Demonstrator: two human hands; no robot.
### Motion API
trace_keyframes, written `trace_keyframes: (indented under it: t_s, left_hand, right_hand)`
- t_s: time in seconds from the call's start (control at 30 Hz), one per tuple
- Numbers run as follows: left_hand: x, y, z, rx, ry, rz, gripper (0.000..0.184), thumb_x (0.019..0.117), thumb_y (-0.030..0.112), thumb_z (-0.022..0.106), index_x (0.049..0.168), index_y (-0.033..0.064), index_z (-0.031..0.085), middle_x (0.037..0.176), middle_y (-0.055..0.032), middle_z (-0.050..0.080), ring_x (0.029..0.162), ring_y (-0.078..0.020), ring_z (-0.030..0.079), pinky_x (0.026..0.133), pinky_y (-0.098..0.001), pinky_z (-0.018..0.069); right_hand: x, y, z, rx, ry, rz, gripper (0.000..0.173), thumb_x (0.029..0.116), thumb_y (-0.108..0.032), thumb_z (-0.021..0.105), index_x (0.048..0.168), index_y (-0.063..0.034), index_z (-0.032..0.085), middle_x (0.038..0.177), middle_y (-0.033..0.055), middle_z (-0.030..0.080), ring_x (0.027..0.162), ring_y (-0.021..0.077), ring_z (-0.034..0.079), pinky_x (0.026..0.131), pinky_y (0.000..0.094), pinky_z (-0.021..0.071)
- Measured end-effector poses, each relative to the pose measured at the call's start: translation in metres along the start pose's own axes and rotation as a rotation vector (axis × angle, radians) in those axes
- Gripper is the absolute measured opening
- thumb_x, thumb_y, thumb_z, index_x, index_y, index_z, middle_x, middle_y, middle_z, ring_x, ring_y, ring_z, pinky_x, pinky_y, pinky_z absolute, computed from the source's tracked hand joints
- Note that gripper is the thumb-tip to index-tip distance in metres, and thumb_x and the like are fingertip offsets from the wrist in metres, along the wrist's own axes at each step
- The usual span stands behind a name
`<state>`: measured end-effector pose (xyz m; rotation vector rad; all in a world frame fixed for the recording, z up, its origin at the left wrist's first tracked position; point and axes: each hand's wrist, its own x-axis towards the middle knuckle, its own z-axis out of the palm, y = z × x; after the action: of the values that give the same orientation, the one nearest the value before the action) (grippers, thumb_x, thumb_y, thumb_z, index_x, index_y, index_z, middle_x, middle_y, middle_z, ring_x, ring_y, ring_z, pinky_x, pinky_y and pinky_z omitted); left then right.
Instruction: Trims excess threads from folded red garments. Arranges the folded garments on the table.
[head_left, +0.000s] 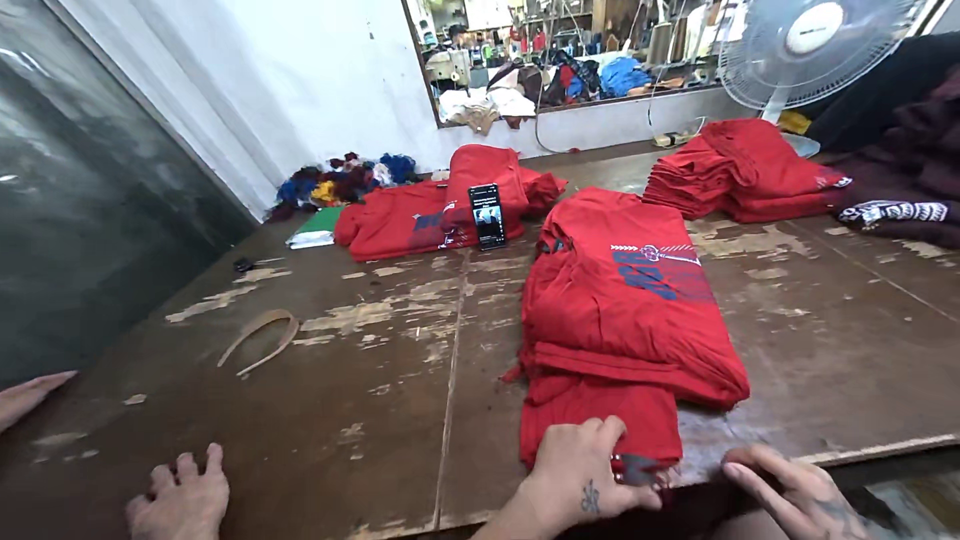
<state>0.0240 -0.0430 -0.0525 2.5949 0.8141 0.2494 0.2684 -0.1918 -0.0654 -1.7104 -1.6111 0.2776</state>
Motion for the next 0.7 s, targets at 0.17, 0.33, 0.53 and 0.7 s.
trace_keyframes:
  t_s: [0.17,0.33,0.53,0.7]
  left_hand:
    - [0.001,-0.017,0.005,0.054,0.181,0.23,0.017,0.0794,0.014,0.07,0.096,0.0137,0.073,0.085,-0.0041,0.066,0.071,-0.0195,0.069,0.054,-0.0416,0.0552]
    - [0.013,-0.007,-0.028,-0.124,0.015,0.129,0.016,0.0903,0.016,0.064,0.101,0.0069,0.071,0.103,-0.0129,0.065,0.087,-0.025,0.068,0.07,-0.0445,0.057]
    - [0.01,-0.008,-0.015,-0.054,-0.072,0.112,0.021,0.0884,0.021,0.07,0.105,0.0096,0.072,0.099,-0.0089,0.07,0.089,-0.0246,0.07,0.072,-0.0476,0.057]
    - [0.02,-0.005,-0.036,-0.252,-0.111,0.059,0.022,0.099,0.024,0.061,0.11,0.0071,0.07,0.106,-0.0124,0.063,0.092,-0.0233,0.065,0.078,-0.043,0.0548]
  right_hand:
    - [0.006,0.017,0.013,0.01,0.2,-0.085,0.022,0.0913,-0.02,0.063,0.088,-0.0023,0.077,0.08,0.006,0.074,0.074,0.0088,0.07,0.071,0.0255,0.058]
    - [0.033,-0.002,0.045,-0.094,0.123,-0.263,0.044,0.0958,-0.049,0.061,0.117,-0.0127,0.074,0.104,0.0077,0.073,0.092,0.0182,0.071,0.079,0.0394,0.0604]
    - [0.036,0.012,0.037,-0.139,0.252,-0.242,0.026,0.095,-0.03,0.059,0.088,-0.0119,0.077,0.083,0.0001,0.074,0.076,0.0108,0.071,0.07,0.0317,0.0604]
    - [0.038,0.004,0.05,-0.155,0.177,-0.289,0.045,0.0943,-0.051,0.061,0.11,-0.0117,0.075,0.089,0.0047,0.072,0.078,0.0168,0.07,0.069,0.0375,0.0595]
